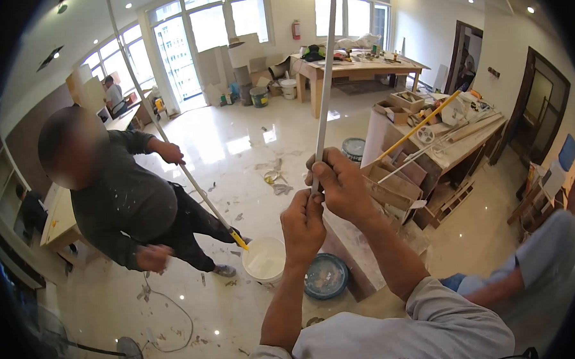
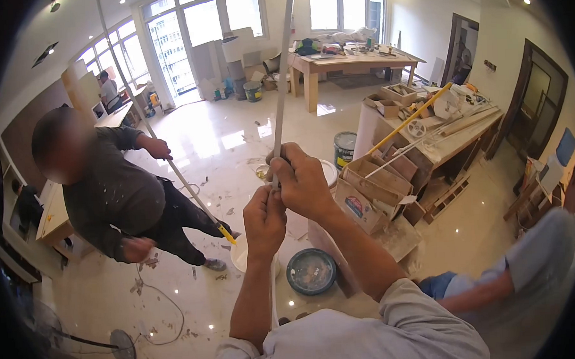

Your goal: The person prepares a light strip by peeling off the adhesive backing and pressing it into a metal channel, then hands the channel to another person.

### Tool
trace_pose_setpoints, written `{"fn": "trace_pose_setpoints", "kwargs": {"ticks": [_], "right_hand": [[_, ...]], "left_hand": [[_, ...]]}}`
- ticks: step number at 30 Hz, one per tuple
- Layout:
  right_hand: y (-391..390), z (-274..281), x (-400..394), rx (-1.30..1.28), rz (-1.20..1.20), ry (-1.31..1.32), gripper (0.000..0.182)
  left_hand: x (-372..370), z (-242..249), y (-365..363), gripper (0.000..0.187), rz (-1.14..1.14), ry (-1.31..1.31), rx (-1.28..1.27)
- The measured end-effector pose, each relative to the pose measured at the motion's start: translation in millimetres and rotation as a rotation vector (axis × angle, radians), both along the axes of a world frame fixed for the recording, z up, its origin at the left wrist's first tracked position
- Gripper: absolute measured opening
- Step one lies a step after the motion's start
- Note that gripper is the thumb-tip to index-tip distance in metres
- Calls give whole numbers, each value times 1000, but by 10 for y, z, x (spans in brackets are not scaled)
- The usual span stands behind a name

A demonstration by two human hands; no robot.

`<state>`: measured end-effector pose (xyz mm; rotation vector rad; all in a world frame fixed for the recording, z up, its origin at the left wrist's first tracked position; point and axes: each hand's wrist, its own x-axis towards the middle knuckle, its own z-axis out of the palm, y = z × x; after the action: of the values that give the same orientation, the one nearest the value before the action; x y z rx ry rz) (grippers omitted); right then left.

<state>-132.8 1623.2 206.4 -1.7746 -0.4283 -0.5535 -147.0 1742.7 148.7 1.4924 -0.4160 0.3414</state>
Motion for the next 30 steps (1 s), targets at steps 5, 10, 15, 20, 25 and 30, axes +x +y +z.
{"fn": "trace_pose_setpoints", "kwargs": {"ticks": [5,10,15,20,25,30], "right_hand": [[-9,1,-55,127,171,183,22],[29,-79,-148,-135,-44,53,22],[23,-357,111,-42,-66,35,25],[39,-205,38,60,32,118,27],[253,-165,-13,278,64,182,35],[297,-235,112,307,-59,101,36]], "left_hand": [[-3,-69,39,23,2,50,-26],[32,-89,37,18,54,-13,47],[137,-144,-31,21,95,-67,54],[72,-169,48,18,-55,214,-44],[39,-327,69,21,-35,106,-52],[74,-341,13,21,19,81,-41]]}}
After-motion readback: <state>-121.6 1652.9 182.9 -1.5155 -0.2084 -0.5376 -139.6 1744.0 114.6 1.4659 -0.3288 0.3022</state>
